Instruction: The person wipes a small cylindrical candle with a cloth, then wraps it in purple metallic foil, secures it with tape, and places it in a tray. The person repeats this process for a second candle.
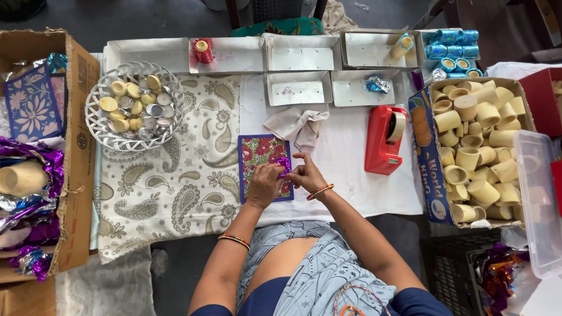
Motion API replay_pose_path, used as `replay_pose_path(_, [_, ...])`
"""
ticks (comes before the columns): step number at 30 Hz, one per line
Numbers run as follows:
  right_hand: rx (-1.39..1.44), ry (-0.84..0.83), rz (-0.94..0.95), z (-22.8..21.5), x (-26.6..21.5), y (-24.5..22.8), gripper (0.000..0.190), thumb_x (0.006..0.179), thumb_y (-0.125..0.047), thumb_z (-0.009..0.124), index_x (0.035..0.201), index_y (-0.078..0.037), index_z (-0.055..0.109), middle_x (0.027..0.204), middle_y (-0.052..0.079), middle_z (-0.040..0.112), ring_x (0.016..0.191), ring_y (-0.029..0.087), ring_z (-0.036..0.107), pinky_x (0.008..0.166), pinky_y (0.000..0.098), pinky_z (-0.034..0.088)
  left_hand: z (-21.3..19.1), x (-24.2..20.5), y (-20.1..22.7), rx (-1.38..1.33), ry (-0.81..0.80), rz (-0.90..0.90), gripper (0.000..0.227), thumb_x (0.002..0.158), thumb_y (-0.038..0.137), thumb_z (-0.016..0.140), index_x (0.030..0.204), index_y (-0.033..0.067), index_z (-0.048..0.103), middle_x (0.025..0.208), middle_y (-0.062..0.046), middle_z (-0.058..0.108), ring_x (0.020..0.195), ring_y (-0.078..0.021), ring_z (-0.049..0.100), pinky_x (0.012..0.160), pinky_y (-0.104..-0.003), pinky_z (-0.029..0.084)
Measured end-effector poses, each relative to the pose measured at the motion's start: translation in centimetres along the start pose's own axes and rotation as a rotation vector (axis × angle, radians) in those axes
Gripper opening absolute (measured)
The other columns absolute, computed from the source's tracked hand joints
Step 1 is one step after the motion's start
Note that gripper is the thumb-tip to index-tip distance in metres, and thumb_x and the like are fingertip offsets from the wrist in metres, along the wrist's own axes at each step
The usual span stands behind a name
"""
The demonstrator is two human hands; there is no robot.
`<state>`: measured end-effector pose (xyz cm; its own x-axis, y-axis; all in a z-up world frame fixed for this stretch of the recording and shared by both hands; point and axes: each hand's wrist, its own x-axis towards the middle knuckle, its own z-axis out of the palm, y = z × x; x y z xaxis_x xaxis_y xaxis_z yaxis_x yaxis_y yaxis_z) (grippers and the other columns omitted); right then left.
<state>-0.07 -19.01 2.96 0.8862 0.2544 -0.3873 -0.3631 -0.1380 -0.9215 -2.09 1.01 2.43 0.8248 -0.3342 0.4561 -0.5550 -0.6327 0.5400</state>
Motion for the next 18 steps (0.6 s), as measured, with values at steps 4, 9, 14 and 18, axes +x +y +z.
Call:
replay_pose_path(4, [-0.005,0.024,0.05,0.1,0.7,-0.3,0.063,0.09,-0.011,0.076,0.14,-0.006,0.037,0.076,0.007,0.067,0.063,0.012,0.064,0.055,0.0265,0.054,-0.2,0.0,0.0,-0.012,0.0,0.003,0.043,0.08,0.01,0.08,0.117,0.0099,0.058,0.112,-0.009,0.07,0.114,-0.0268,0.066,0.108,-0.045,0.043])
replay_pose_path(9, [-0.043,0.091,0.134,0.4,1.0,0.1,0.058,0.091,-0.013,0.076,0.137,-0.005,0.041,0.075,0.009,0.067,0.061,0.013,0.063,0.052,0.0272,0.052,-0.6,0.3,0.3,0.014,-0.022,0.022,0.043,0.081,0.009,0.079,0.119,0.0122,0.059,0.114,-0.006,0.07,0.114,-0.0243,0.066,0.108,-0.044,0.043])
replay_pose_path(14, [0.031,0.072,0.159,-0.3,1.5,2.3,0.056,0.091,-0.011,0.074,0.136,-0.007,0.04,0.076,0.006,0.067,0.063,0.013,0.065,0.055,0.0285,0.055,-1.4,0.8,1.0,0.095,-0.014,0.079,0.038,0.083,0.009,0.074,0.121,0.0131,0.069,0.11,-0.004,0.067,0.109,-0.0234,0.064,0.105,-0.043,0.045])
replay_pose_path(18, [0.128,-0.046,0.102,-1.2,2.1,3.2,0.056,0.091,-0.006,0.07,0.136,-0.012,0.037,0.081,0.002,0.068,0.072,0.01,0.069,0.064,0.0283,0.061,-1.7,0.9,1.3,0.137,0.012,0.129,0.032,0.085,0.01,0.071,0.118,0.0108,0.073,0.112,-0.004,0.064,0.11,-0.0253,0.061,0.105,-0.044,0.046])
